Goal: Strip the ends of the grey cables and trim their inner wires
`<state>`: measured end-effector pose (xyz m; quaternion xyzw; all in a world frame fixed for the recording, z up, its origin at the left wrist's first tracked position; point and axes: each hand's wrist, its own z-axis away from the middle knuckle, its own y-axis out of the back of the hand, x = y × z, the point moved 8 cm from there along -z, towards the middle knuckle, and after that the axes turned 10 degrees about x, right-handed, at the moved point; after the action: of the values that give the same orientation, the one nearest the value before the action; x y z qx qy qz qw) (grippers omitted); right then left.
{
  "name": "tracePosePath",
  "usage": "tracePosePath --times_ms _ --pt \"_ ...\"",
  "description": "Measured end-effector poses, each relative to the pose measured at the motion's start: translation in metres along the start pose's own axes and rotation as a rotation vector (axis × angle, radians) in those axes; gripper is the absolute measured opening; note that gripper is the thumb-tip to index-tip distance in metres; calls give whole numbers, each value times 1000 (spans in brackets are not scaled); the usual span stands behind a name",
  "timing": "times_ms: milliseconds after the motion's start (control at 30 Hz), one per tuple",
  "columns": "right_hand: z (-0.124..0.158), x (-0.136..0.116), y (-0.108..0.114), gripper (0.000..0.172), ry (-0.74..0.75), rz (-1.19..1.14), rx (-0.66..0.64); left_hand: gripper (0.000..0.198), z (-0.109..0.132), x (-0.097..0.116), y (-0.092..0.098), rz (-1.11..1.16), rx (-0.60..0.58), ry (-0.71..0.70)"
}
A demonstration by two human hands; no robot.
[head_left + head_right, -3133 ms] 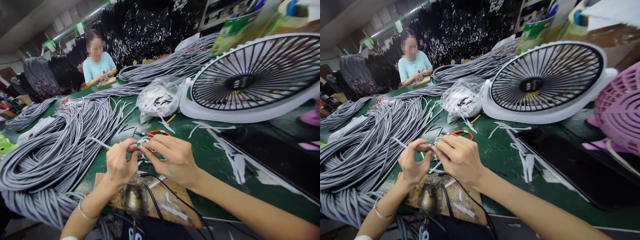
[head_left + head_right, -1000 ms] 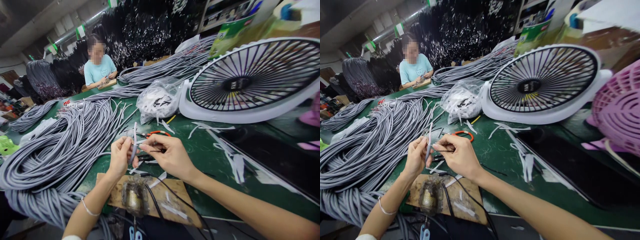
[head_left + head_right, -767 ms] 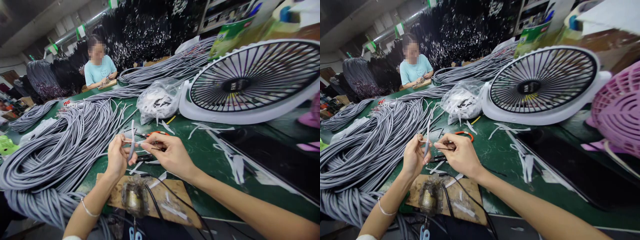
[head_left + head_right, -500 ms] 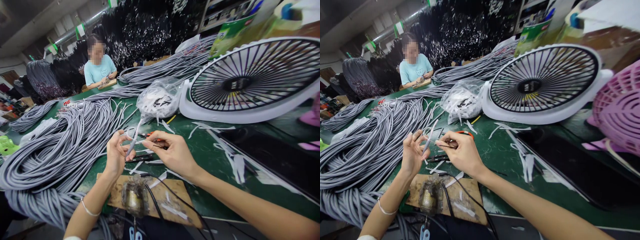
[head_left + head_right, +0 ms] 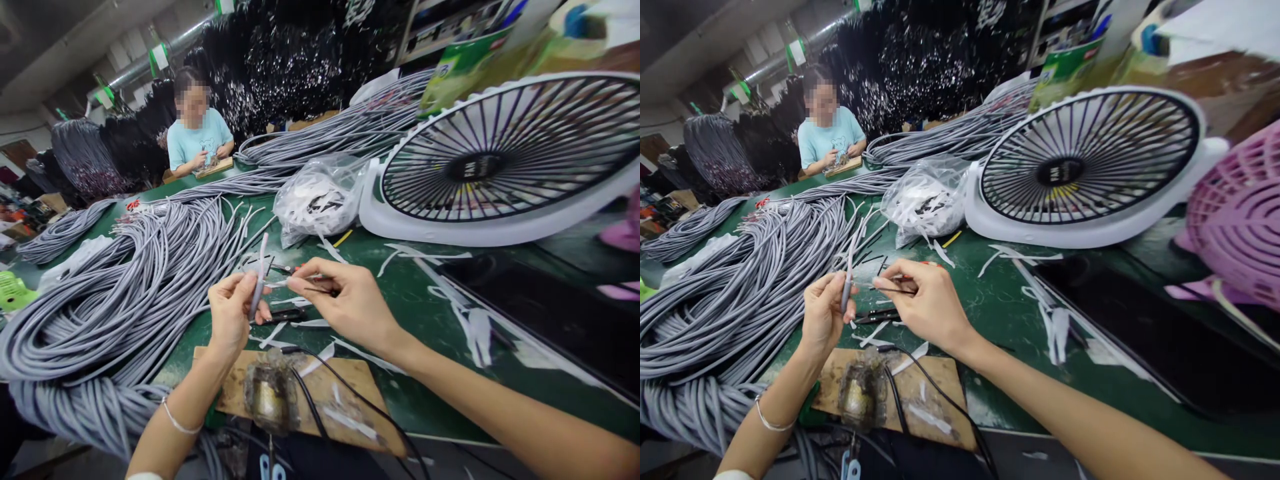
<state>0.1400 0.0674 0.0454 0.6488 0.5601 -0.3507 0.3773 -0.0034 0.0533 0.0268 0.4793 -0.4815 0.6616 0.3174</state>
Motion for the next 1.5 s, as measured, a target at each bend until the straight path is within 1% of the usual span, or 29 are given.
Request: tracePosePath --times_ms 67,300,433,500,567,633,700,767,800,900,1000,1033,1100,1167,1333,1400,1467,1500 --pt "2 -3 -3 19 26 -2 -23 38 0 2 3 14 31 -34" --pt "1 -5 -2 19 35 -1 -30 38 0 5 3 61 30 -101" --pt "-1 -3 -1 19 19 -6 -31 37 0 7 0 88 -9 -96" --pt "-1 -1 -1 19 20 -4 -29 38 -1 6 -3 81 -45 -57" --pt "-1 -1 -1 18 28 -6 -27 40 0 1 -7 34 -110 -10" --pt "-2 -2 6 13 48 6 38 36 1 -4 -11 -45 -187 15" --pt "-2 -8 19 7 99 41 169 29 3 -8 -13 -114 -236 3" --pt "0 -20 31 9 199 82 278 26 4 -11 -13 -154 -248 -14" --pt "2 -27 33 9 260 102 293 25 4 -12 -12 -167 -248 -21" --pt "6 -43 27 9 414 162 228 24 6 -13 -14 -203 -268 -20" --pt "7 -45 18 3 468 197 153 26 7 -15 -17 -216 -294 -7" --pt "7 -44 15 3 469 203 138 27 7 -15 -17 -214 -297 -3" --pt "6 -39 13 10 449 216 118 30 6 -16 -16 -201 -291 3" --pt "4 -34 11 12 421 222 103 31 6 -17 -16 -193 -295 21" --pt "0 -25 6 12 389 229 69 34 13 -23 -23 -188 -392 113" --pt "0 -23 9 12 370 229 120 32 13 -24 -23 -182 -369 137" --pt "4 -27 20 11 374 229 259 36 9 -23 -18 -177 -272 141" --pt "9 -32 27 9 408 241 342 38 7 -22 -14 -176 -212 134"
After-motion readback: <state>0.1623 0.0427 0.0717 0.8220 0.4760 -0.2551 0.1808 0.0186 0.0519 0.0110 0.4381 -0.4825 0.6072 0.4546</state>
